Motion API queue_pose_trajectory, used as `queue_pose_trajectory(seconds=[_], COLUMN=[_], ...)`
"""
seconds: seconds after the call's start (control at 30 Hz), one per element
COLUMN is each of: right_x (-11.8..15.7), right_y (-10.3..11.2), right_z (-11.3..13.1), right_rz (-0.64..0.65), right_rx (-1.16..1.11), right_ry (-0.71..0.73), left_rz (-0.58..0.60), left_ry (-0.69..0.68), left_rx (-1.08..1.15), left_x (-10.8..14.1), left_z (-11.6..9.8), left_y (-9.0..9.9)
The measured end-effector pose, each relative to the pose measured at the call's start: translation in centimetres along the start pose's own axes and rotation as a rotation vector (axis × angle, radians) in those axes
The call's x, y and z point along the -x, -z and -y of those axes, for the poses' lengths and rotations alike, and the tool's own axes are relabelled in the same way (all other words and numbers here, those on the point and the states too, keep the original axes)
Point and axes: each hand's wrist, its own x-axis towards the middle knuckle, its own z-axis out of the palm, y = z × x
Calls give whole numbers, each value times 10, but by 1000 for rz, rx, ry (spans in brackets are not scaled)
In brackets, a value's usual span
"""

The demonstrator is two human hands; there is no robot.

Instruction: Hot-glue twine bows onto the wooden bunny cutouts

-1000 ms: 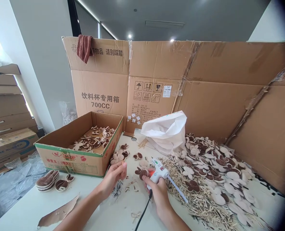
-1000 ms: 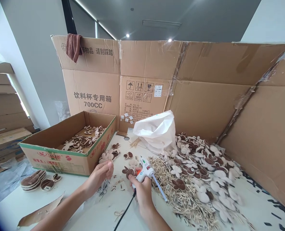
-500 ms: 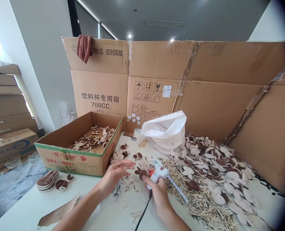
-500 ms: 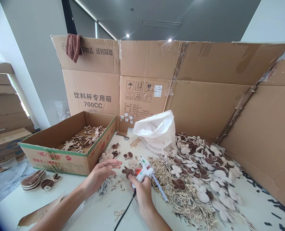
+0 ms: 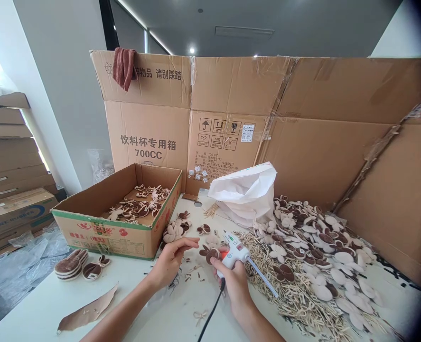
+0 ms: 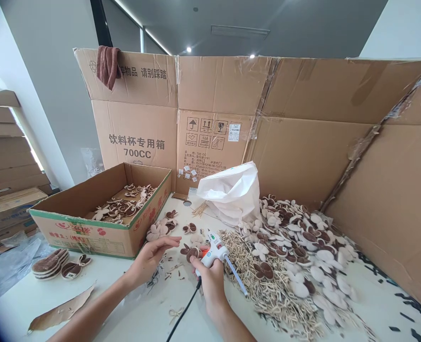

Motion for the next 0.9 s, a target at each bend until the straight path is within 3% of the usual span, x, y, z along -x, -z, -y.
queue_pose_trajectory(seconds=[0.17,0.3,0.43,0.67,0.9], right_x=[-1,-1,0,-1,-1], right_y=[1,1,1,0,1], right_z=[0,-1,0,1,-2], right_rz=[-1,13,25,1,2], right_rx=[-13,-7,-15,-20,-5], right_ry=[19,-4,-5,-18,-17], left_rz=[17,-138,-264,-198,-199], left_ry=[40,96,8,-26,-143], left_rx=[16,-46,-215,-285,-339], left_x=[1,0,1,4,-3], left_z=[-4,-7,-12,-21,-1], left_y=[-5,-4,3,5,7])
